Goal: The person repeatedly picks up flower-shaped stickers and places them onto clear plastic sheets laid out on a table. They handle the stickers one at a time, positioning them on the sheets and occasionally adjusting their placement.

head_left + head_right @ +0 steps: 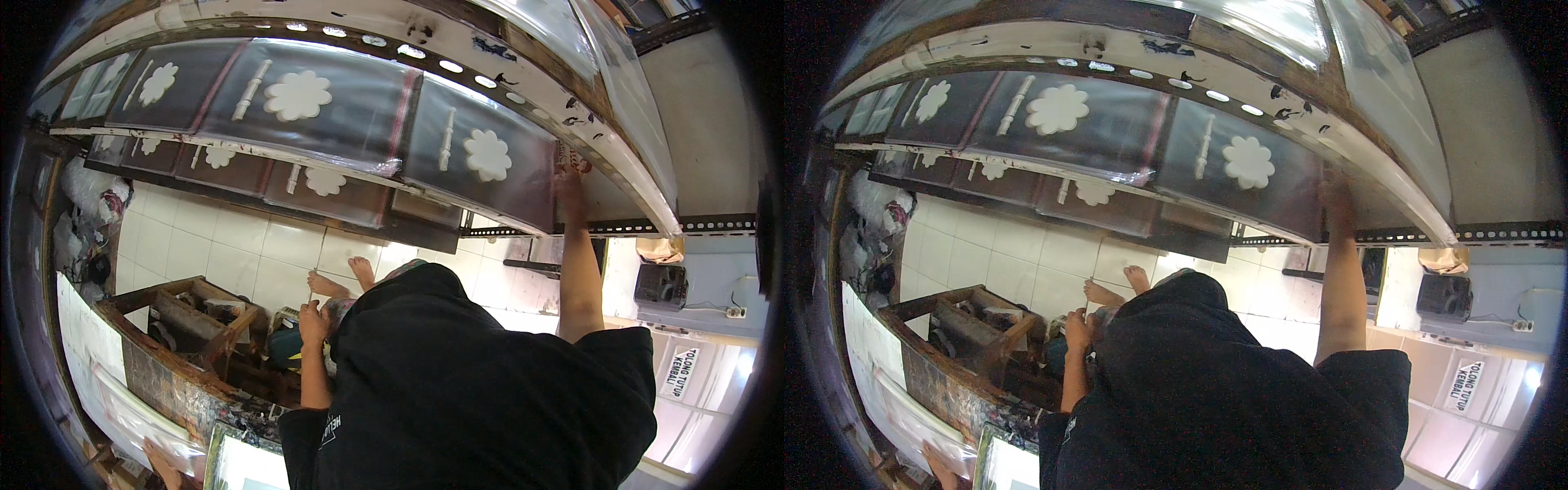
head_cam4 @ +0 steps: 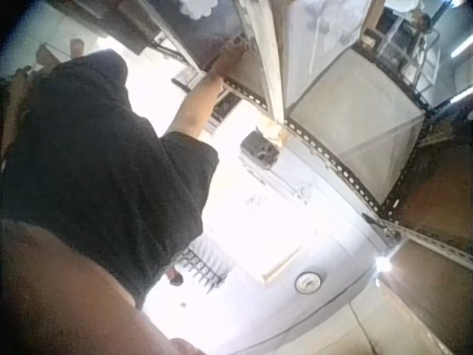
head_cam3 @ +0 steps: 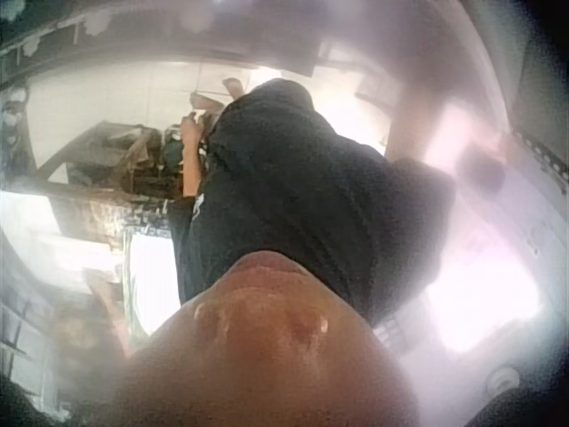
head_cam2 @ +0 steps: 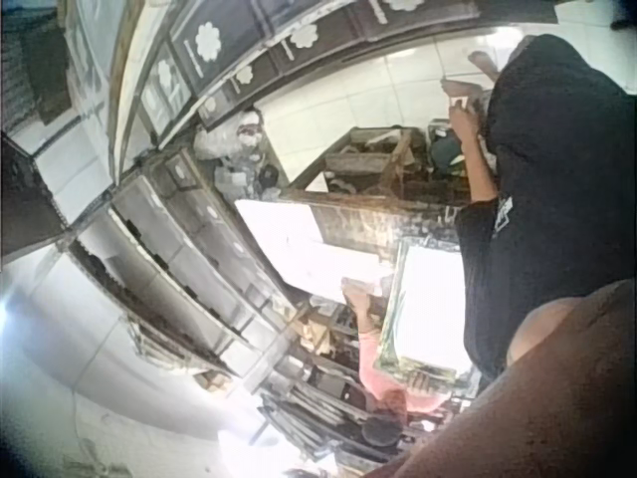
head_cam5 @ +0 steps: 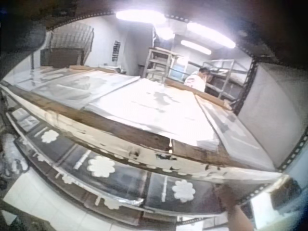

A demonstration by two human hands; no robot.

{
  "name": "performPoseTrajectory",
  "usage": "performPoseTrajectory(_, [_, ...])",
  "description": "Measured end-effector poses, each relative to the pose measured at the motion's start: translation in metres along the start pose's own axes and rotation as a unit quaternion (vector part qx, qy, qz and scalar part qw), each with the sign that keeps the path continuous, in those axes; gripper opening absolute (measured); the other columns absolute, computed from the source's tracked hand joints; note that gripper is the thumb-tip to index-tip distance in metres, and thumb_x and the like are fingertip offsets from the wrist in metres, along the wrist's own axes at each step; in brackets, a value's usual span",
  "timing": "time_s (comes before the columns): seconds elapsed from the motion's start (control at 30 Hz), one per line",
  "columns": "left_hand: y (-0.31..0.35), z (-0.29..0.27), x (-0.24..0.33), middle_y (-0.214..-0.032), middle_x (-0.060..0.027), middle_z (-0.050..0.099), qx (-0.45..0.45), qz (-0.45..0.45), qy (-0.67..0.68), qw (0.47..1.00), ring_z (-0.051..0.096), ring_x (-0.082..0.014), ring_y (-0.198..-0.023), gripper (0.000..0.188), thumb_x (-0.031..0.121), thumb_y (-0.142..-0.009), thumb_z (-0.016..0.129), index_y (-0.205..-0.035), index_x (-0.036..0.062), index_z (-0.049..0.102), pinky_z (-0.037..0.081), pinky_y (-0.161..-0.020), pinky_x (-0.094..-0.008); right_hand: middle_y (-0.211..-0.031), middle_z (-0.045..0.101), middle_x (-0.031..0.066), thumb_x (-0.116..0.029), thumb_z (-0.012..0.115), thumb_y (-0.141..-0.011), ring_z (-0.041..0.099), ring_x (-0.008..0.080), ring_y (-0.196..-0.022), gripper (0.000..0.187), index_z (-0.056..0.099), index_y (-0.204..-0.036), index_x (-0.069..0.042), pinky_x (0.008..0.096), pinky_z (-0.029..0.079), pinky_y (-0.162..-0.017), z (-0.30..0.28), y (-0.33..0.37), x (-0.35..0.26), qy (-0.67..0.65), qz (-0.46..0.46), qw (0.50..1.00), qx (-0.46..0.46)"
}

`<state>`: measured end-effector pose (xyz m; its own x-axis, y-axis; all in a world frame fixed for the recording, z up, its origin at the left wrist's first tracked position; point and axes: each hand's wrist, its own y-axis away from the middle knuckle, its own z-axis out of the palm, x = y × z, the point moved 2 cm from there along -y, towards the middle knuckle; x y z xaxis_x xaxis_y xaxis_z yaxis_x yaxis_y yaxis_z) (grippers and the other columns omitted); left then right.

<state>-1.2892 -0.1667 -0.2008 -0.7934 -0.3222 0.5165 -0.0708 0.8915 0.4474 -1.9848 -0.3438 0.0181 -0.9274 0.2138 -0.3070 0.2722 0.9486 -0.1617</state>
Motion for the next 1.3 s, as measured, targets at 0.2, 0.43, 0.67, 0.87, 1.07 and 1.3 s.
performPoseTrajectory(0.2, [-0.005, 0.000, -0.003, -0.103, -0.0219, 0.061, -0.011, 0.001, 0.007, 1.000, 0.062, -0.0410, -0.095, 0.032, 0.020, -0.087, 0.066, -0.113, 0.0016, 0.067, 0.051, -0.084, -0.0483, -0.110, 0.067, 0.0203, -0.011, 0.059, -0.084, 0.064, 0.0354, -0.100, 0.032, 0.066, -0.114, -0.001, 0.0400, 0.051, -0.092, 0.012, 0.006, -0.025, 0.132, -0.106, 0.983, 0.068])
performPoseTrajectory(0.43, [-0.003, 0.000, -0.002, -0.101, -0.0219, 0.061, 0.008, 0.011, 0.002, 1.000, 0.061, -0.0402, -0.096, 0.031, 0.018, -0.086, 0.067, -0.113, 0.0022, 0.067, 0.051, -0.083, -0.0482, -0.107, 0.067, 0.0231, -0.007, 0.055, -0.083, 0.063, 0.0387, -0.103, 0.032, 0.066, -0.112, -0.001, 0.0435, 0.050, -0.092, 0.016, 0.006, -0.059, 0.075, 0.002, 0.997, -0.024])
performPoseTrajectory(0.67, [-0.001, 0.005, -0.002, -0.104, -0.0236, 0.062, -0.006, -0.010, 0.012, 1.000, 0.062, -0.0408, -0.098, 0.034, 0.021, -0.089, 0.063, -0.115, 0.0005, 0.066, 0.051, -0.086, -0.0484, -0.106, 0.068, 0.0244, -0.007, 0.052, -0.083, 0.065, 0.0398, -0.102, 0.032, 0.067, -0.112, -0.002, 0.0451, 0.051, -0.091, 0.001, 0.005, -0.082, 0.035, 0.010, 0.996, -0.085])
performPoseTrajectory(0.87, [-0.001, 0.010, 0.007, -0.104, -0.0247, 0.064, 0.018, -0.013, 0.025, 0.999, 0.063, -0.0412, -0.097, 0.033, 0.020, -0.088, 0.062, -0.114, 0.0000, 0.067, 0.052, -0.086, -0.0493, -0.115, 0.067, 0.0233, -0.010, 0.053, -0.086, 0.064, 0.0365, -0.112, 0.033, 0.068, -0.115, -0.002, 0.0425, 0.050, -0.097, 0.006, -0.020, -0.056, 0.107, 0.051, 0.985, -0.123])
performPoseTrajectory(1.07, [0.000, 0.010, 0.015, -0.105, -0.0252, 0.064, 0.027, -0.032, 0.047, 0.998, 0.063, -0.0412, -0.098, 0.032, 0.020, -0.088, 0.062, -0.112, -0.0006, 0.068, 0.051, -0.087, -0.0488, -0.114, 0.068, 0.0196, -0.012, 0.058, -0.088, 0.063, 0.0343, -0.112, 0.031, 0.067, -0.116, -0.003, 0.0408, 0.048, -0.100, 0.011, -0.043, -0.094, 0.120, -0.075, 0.990, -0.015])
performPoseTrajectory(1.3, [0.002, 0.000, 0.017, -0.106, -0.0252, 0.064, 0.041, -0.055, 0.051, 0.996, 0.062, -0.0415, -0.100, 0.035, 0.021, -0.088, 0.063, -0.115, -0.0008, 0.067, 0.051, -0.088, -0.0476, -0.132, 0.058, 0.0170, -0.011, 0.072, -0.084, 0.055, 0.0345, -0.124, 0.045, 0.060, -0.127, -0.008, 0.0415, 0.044, -0.104, 0.025, -0.033, -0.285, -0.098, -0.261, 0.952, -0.127])
